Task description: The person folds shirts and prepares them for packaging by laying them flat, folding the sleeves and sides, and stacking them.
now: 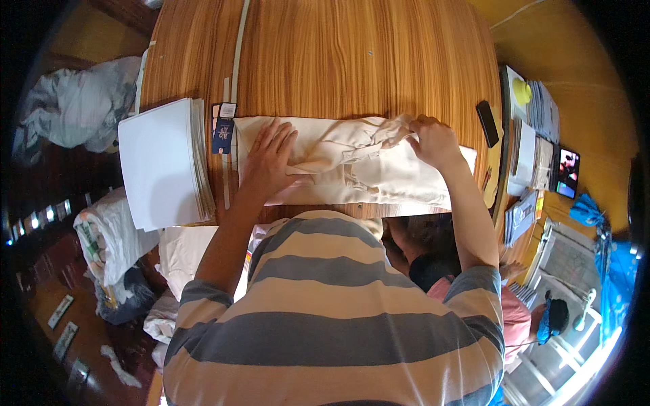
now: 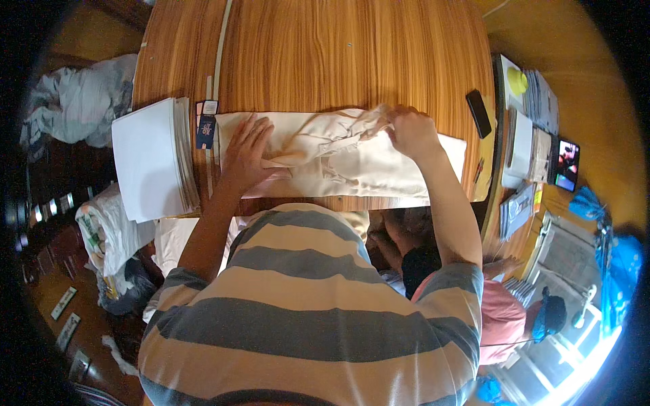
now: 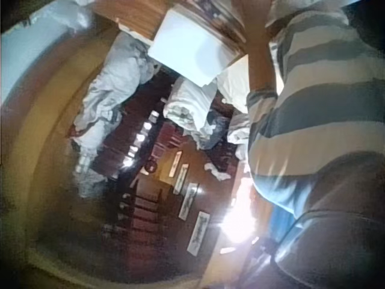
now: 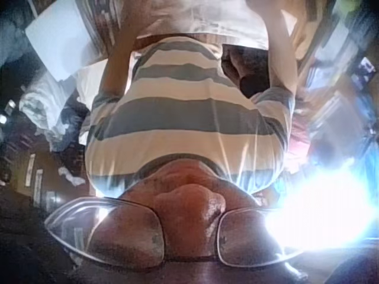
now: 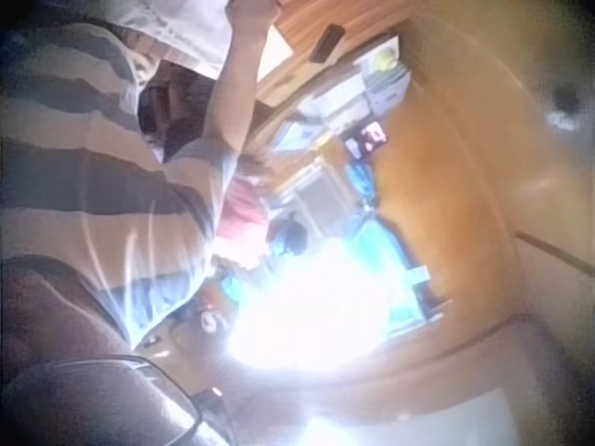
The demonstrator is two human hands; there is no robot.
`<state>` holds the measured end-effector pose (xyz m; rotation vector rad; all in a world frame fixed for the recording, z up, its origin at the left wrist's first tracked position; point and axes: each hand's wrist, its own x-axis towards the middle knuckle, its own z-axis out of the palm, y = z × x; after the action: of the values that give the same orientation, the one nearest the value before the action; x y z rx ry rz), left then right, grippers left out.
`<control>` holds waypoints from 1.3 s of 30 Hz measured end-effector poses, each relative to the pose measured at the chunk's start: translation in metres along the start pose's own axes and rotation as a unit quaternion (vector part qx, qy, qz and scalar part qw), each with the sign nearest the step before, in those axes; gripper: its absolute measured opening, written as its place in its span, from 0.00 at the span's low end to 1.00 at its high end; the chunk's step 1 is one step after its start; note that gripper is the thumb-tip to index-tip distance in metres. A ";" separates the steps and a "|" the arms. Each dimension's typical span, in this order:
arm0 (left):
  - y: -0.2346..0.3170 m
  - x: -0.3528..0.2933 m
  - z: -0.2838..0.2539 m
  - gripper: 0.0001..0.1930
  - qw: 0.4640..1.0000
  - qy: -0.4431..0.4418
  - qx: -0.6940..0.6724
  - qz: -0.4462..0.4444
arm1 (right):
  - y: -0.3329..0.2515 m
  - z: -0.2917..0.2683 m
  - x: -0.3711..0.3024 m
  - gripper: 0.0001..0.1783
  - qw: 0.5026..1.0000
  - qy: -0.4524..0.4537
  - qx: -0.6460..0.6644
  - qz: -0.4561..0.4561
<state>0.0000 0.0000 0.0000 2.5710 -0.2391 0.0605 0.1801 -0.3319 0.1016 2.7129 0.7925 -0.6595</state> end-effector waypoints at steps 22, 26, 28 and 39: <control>-0.068 0.043 -0.036 0.15 0.954 -0.255 -0.155 -0.039 | 0.078 0.125 -0.064 0.25 0.803 0.189 0.530 0.197; -0.058 0.048 -0.035 0.15 0.972 -0.195 -0.119 -0.059 | 0.082 0.140 -0.050 0.25 0.730 0.253 0.603 0.196; -0.059 0.045 -0.029 0.15 0.977 -0.165 -0.112 -0.080 | 0.084 0.139 -0.041 0.22 0.736 0.273 0.584 0.205; -0.026 0.027 -0.018 0.14 0.996 -0.044 0.055 -0.050 | -0.012 0.106 -0.031 0.16 0.875 0.457 0.162 0.009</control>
<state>0.0315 0.0271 0.0045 2.6937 -0.1437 -0.0796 0.1131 -0.3724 0.0234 3.3047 0.8705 0.6487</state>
